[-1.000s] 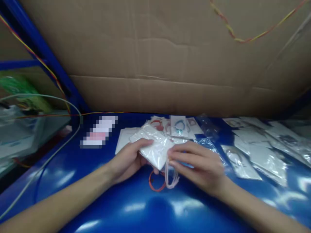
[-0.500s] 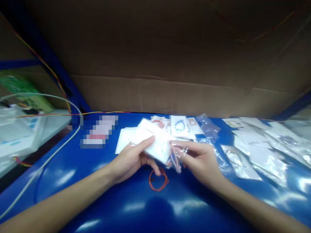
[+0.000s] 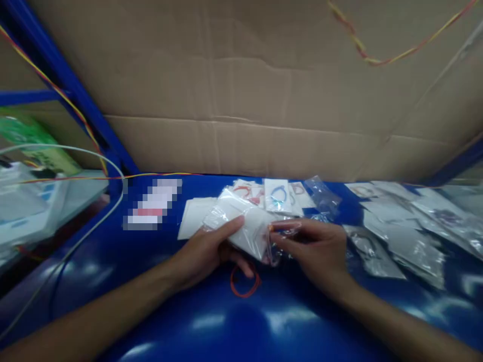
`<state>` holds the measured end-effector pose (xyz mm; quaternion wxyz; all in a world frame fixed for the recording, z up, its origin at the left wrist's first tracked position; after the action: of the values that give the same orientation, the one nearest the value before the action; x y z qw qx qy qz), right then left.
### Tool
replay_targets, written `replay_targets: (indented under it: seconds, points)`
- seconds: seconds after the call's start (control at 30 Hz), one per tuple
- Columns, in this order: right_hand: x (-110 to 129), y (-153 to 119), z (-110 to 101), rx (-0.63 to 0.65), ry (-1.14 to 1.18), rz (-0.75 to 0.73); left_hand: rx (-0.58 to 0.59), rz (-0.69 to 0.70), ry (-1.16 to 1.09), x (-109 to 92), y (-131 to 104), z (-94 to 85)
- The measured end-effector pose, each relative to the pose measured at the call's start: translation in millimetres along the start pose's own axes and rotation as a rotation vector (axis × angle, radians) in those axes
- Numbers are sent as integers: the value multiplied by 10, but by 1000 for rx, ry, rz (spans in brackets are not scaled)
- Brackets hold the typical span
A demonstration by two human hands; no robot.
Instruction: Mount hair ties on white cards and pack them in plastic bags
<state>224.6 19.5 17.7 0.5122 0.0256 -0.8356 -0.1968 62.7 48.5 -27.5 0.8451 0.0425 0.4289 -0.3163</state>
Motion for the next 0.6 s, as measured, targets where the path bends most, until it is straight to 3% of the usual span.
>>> replay_targets:
  seconds: [0.23, 0.6]
  points:
    - [38, 10, 21, 7, 34, -22, -14, -3, -24, 10, -2, -12]
    - [416, -101, 204, 202, -310, -553, -66, 65, 1, -92, 13, -40]
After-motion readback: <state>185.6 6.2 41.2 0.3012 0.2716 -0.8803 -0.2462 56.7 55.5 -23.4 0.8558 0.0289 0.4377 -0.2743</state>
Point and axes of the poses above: each hand's wrist, its own y-axis towards the middle knuckle, its own z-axis out of the palm, x = y × z, the point moved 10 cm from there along y, towards the middle knuckle, and after that the axes turned 11 degrees about -y, right-handed, at the moved point
